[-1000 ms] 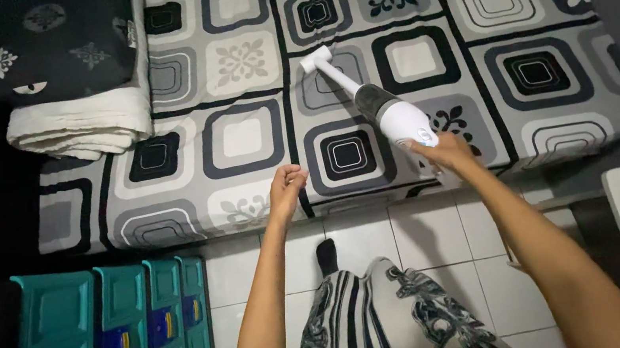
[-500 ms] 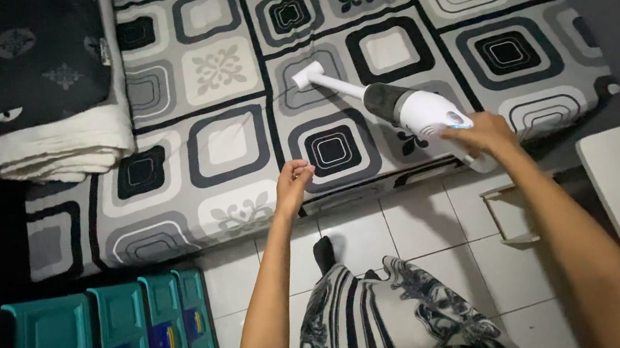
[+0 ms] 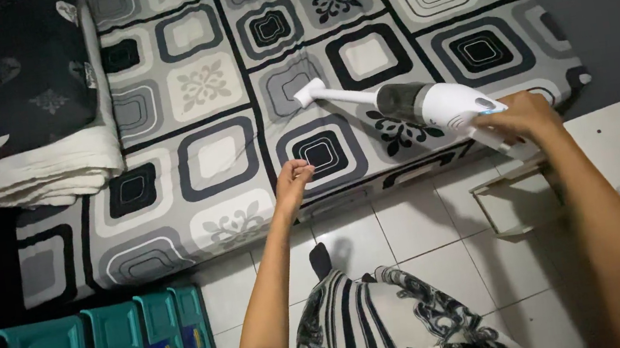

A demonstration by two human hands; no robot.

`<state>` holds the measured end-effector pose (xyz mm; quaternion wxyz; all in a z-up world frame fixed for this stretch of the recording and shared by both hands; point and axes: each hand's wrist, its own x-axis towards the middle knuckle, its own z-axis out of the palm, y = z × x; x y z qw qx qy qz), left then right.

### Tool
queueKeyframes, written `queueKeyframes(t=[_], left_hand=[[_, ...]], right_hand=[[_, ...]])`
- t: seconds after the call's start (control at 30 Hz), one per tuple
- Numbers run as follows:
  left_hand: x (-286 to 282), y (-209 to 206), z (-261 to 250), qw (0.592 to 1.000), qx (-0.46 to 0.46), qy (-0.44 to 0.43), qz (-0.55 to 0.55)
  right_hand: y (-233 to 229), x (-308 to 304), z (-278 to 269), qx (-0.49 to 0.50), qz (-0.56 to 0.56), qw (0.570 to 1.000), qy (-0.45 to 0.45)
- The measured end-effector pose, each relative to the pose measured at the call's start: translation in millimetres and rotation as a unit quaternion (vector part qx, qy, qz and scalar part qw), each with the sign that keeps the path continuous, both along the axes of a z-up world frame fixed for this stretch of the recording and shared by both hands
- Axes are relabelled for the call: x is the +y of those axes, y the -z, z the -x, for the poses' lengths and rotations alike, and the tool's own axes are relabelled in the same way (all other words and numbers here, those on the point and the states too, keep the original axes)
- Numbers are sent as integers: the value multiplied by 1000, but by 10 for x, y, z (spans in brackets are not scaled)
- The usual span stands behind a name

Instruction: Assembling a handheld vacuum cleaner by attaching extension pipes and a floor head, then using it to vacuum the floor.

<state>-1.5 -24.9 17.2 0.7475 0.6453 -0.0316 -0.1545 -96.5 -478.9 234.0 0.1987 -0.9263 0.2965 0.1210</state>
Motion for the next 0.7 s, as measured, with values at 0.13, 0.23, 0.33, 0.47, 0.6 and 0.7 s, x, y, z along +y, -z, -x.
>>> queueKeyframes(t=[0.13,0.23,0.33,0.47,0.6,0.7], left_hand=[[-105,272,-106,1000,-15,7,17],[-199,316,-105,999,-12,20,31],[-304,378,-105,999,-6,35,35],[-493,426,-44,998,15,61,28],[-785,534,-8,994,13,84,67],[-973,493,43,992,25,104,74]], right_hand=[[-39,-173,109,-13,-37,998,52],[47,-399,197,-16,-38,998,55],[173,-631,262,13,9,999,31],[258,-631,491,38,12,999,32],[257,-400,580,31,-50,993,100],[196,-401,677,24,-90,989,113]])
